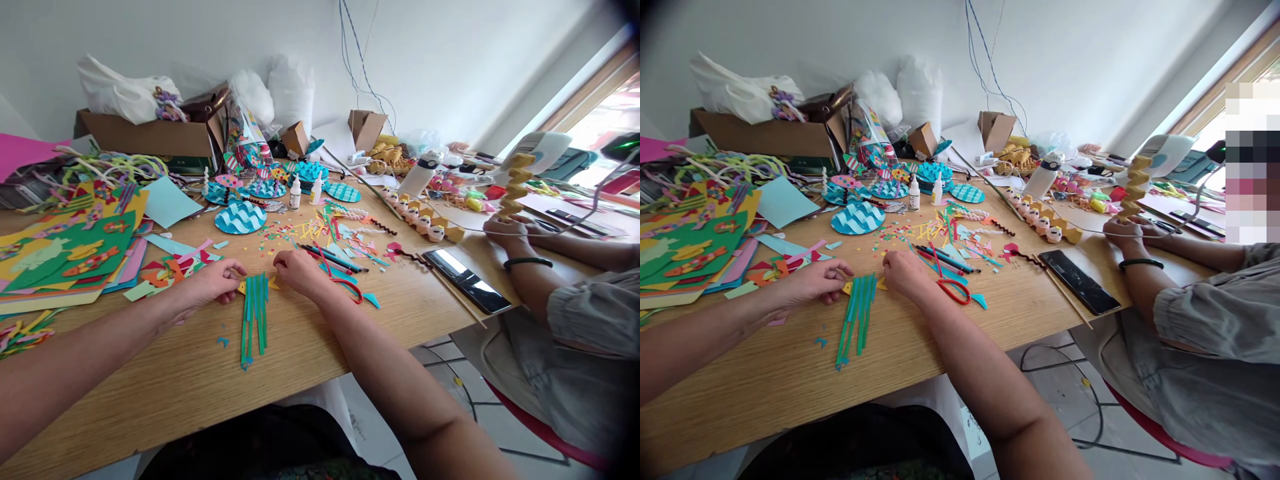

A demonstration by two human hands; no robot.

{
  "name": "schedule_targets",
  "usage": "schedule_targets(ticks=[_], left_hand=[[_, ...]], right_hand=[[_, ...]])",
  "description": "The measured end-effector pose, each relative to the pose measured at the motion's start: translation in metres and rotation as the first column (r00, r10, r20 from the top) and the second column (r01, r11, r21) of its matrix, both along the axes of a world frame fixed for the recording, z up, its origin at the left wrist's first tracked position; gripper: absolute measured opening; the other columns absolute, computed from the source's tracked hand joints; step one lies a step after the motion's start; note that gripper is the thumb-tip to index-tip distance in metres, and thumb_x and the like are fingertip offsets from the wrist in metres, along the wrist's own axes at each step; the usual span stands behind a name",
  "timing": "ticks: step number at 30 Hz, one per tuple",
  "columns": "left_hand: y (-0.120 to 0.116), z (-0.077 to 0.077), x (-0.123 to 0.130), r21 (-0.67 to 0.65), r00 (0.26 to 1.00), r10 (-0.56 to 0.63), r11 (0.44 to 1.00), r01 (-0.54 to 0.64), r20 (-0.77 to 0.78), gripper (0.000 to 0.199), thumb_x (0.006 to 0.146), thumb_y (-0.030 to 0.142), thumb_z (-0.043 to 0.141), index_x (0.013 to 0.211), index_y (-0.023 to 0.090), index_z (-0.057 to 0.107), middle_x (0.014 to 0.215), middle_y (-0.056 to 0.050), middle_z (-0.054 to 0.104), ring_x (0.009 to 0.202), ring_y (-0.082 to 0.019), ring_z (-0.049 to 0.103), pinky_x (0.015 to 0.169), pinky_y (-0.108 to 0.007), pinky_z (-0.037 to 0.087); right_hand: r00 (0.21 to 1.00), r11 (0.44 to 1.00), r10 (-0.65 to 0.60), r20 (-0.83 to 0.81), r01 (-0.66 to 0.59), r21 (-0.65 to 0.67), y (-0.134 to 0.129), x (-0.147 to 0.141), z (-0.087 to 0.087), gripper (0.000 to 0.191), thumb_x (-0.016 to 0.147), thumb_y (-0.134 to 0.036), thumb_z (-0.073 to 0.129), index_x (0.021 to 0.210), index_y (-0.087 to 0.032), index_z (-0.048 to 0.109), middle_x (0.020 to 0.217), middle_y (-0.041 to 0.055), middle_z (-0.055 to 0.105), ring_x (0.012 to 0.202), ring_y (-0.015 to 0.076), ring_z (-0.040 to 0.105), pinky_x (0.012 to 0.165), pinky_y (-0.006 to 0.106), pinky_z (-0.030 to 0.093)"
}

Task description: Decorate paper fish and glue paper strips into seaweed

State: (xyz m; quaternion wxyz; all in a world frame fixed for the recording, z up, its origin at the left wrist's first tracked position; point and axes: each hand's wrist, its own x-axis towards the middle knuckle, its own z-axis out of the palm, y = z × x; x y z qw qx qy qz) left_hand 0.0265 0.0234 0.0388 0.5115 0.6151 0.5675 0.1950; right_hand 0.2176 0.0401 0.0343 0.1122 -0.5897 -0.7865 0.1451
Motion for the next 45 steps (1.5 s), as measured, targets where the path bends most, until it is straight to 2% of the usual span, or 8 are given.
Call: schedule_targets(ticks=[20, 28, 31, 34, 37, 40, 42, 45], left_hand=[[-0.008, 0.004, 0.005, 0.079, 0.996, 0.003, 0.997, -0.010, 0.086, 0.028, 0.064, 0.031, 0.055, 0.089, 0.019, 0.052, 0.065, 0.002, 0.052, 0.057, -0.013, 0.051, 0.050, -0.024, 0.040], [-0.009, 0.021, 0.016, 0.152, 0.996, -0.026, 0.988, 0.014, 0.081, 0.025, 0.064, 0.031, 0.057, 0.085, 0.019, 0.054, 0.066, 0.001, 0.055, 0.062, -0.014, 0.052, 0.054, -0.025, 0.042], [-0.010, 0.027, 0.014, 0.197, 0.993, -0.042, 0.980, 0.019, 0.115, 0.025, 0.066, 0.031, 0.056, 0.088, 0.020, 0.056, 0.072, 0.000, 0.058, 0.067, -0.015, 0.053, 0.058, -0.026, 0.043], [-0.013, 0.033, 0.009, 0.246, 0.985, -0.025, 0.969, -0.018, 0.171, 0.027, 0.067, 0.031, 0.058, 0.092, 0.021, 0.056, 0.081, -0.001, 0.059, 0.076, -0.017, 0.054, 0.063, -0.026, 0.044], [-0.017, 0.041, 0.003, 0.270, 0.975, -0.007, 0.961, -0.055, 0.222, 0.029, 0.065, 0.031, 0.060, 0.093, 0.022, 0.058, 0.081, 0.000, 0.060, 0.077, -0.017, 0.055, 0.065, -0.027, 0.045], [-0.021, 0.047, -0.002, 0.237, 0.954, 0.031, 0.966, -0.105, 0.298, 0.031, 0.062, 0.031, 0.064, 0.092, 0.023, 0.058, 0.079, 0.000, 0.060, 0.074, -0.018, 0.056, 0.061, -0.026, 0.046], [-0.022, 0.048, -0.005, 0.203, 0.937, 0.060, 0.970, -0.136, 0.343, 0.032, 0.060, 0.031, 0.066, 0.091, 0.024, 0.058, 0.080, 0.000, 0.060, 0.073, -0.018, 0.056, 0.058, -0.026, 0.046], [-0.022, 0.045, -0.008, 0.177, 0.920, 0.074, 0.972, -0.152, 0.384, 0.032, 0.061, 0.031, 0.066, 0.090, 0.023, 0.058, 0.081, 0.000, 0.061, 0.074, -0.017, 0.057, 0.061, -0.025, 0.047]], right_hand=[[1.000, 1.000, 0.005, -0.004, -0.005, -0.001, 0.002, 0.002, -0.002, 0.030, 0.077, -0.018, 0.039, 0.091, -0.020, 0.066, 0.092, 0.0061, 0.068, 0.086, 0.0173, 0.059, 0.071, 0.023, 0.039], [0.999, 1.000, -0.001, -0.037, 0.001, 0.009, 0.003, 0.003, -0.003, 0.029, 0.077, -0.017, 0.040, 0.088, -0.018, 0.067, 0.091, 0.0070, 0.068, 0.086, 0.0170, 0.059, 0.073, 0.024, 0.039], [0.988, 1.000, -0.011, -0.156, 0.011, -0.004, 0.004, 0.004, -0.002, 0.026, 0.074, -0.015, 0.043, 0.084, -0.016, 0.067, 0.085, 0.0068, 0.068, 0.082, 0.0168, 0.059, 0.072, 0.024, 0.040], [0.862, 0.980, -0.096, -0.498, -0.005, -0.197, 0.003, 0.002, 0.000, 0.021, 0.075, -0.015, 0.044, 0.080, -0.015, 0.065, 0.077, 0.0042, 0.066, 0.073, 0.0129, 0.059, 0.067, 0.021, 0.042], [0.522, 0.893, -0.285, -0.804, -0.160, -0.421, 0.000, -0.002, 0.001, 0.020, 0.081, -0.026, 0.045, 0.075, -0.015, 0.061, 0.072, 0.0012, 0.061, 0.063, 0.0083, 0.056, 0.063, 0.020, 0.043], [0.244, 0.761, -0.454, -0.857, -0.393, -0.516, -0.003, -0.005, 0.002, 0.031, 0.081, -0.043, 0.046, 0.073, -0.016, 0.058, 0.064, -0.0014, 0.056, 0.057, 0.0073, 0.053, 0.063, 0.022, 0.044], [0.173, 0.680, -0.507, -0.845, -0.522, -0.515, -0.005, -0.005, 0.004, 0.034, 0.078, -0.050, 0.049, 0.074, -0.017, 0.058, 0.057, -0.0031, 0.052, 0.058, 0.0090, 0.054, 0.065, 0.024, 0.045], [0.159, 0.663, -0.459, -0.874, -0.593, -0.457, -0.008, -0.003, 0.006, 0.027, 0.069, -0.042, 0.063, 0.079, -0.018, 0.059, 0.063, -0.0033, 0.055, 0.066, 0.0105, 0.058, 0.065, 0.023, 0.045]])
